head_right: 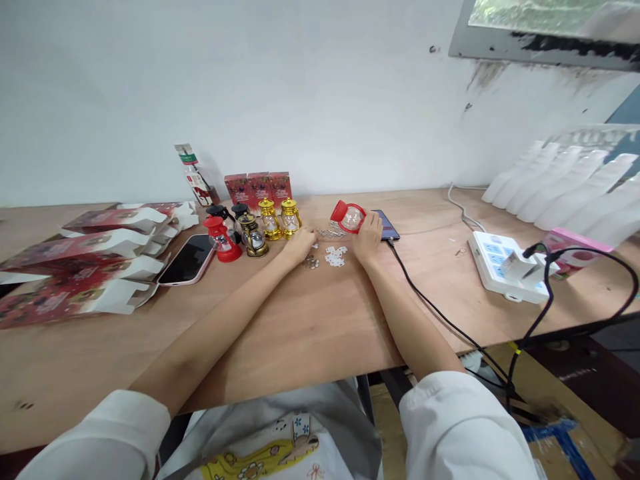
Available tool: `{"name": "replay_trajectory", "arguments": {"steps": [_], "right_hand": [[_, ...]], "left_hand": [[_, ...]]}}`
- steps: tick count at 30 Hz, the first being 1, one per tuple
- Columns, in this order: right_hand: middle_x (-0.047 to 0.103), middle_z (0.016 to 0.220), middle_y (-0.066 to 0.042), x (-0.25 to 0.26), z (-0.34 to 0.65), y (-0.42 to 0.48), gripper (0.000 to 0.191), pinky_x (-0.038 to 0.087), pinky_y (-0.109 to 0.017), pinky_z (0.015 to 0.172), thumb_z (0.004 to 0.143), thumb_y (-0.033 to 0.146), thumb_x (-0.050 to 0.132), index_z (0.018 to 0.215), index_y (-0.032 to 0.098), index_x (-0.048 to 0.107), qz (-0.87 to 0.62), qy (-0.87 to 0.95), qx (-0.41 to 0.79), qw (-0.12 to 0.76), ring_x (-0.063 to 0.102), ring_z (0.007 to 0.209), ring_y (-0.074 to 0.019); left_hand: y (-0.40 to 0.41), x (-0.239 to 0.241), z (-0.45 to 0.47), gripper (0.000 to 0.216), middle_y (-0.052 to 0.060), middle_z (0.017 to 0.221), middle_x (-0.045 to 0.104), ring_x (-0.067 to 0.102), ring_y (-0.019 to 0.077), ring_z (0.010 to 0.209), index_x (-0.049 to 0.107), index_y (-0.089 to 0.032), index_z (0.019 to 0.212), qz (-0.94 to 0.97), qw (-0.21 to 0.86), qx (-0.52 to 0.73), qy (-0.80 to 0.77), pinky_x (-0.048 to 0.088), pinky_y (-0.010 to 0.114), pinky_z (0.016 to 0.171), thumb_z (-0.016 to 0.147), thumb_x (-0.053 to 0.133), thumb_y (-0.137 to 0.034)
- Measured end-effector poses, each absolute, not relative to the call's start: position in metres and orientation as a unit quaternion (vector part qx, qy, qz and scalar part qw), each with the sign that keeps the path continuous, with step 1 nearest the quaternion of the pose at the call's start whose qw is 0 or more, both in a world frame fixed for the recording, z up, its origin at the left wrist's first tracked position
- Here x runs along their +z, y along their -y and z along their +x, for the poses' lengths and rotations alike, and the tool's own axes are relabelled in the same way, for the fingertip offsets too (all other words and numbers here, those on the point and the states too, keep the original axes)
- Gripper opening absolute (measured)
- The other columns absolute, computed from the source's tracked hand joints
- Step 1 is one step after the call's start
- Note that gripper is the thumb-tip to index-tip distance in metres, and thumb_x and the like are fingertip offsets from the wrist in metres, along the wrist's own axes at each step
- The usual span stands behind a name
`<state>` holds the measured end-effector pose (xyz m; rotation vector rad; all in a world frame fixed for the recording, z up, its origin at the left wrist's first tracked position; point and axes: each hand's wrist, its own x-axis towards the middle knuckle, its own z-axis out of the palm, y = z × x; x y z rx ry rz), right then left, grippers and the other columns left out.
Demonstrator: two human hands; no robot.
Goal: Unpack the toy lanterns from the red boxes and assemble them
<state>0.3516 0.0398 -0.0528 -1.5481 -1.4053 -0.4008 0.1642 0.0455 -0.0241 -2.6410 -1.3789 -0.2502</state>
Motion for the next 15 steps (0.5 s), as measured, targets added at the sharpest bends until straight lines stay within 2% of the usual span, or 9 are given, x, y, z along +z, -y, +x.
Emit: {"name": "replay_trajectory", "arguments": {"steps": [5, 15], "right_hand": [[0.051, 0.109, -0.013, -0.055, 0.353, -0.042, 0.049, 0.042, -0.043, 0.089, 0.068, 0.007, 0.044, 0.117, 0.014, 0.044, -0.621, 0.581, -0.169, 0.499, 0.048, 0.103, -0.0256], [0.052, 0.109, -0.013, -0.055, 0.353, -0.042, 0.047, 0.041, -0.041, 0.091, 0.070, 0.006, 0.044, 0.117, 0.012, 0.045, -0.619, 0.584, -0.161, 0.500, 0.046, 0.104, -0.0244]], "left_hand": [[-0.047, -0.024, 0.165, 0.032, 0.018, 0.107, 0.061, 0.054, 0.0234, 0.106, 0.064, -0.006, 0.099, -0.887, 0.088, -0.072, 0.448, 0.045, 0.031, 0.089, 0.082, 0.038, 0.003], [-0.060, -0.029, 0.159, 0.027, 0.017, 0.097, 0.063, 0.058, 0.0239, 0.099, 0.065, -0.006, 0.095, -0.894, 0.083, -0.078, 0.434, 0.043, 0.032, 0.088, 0.083, 0.040, -0.001]]}}
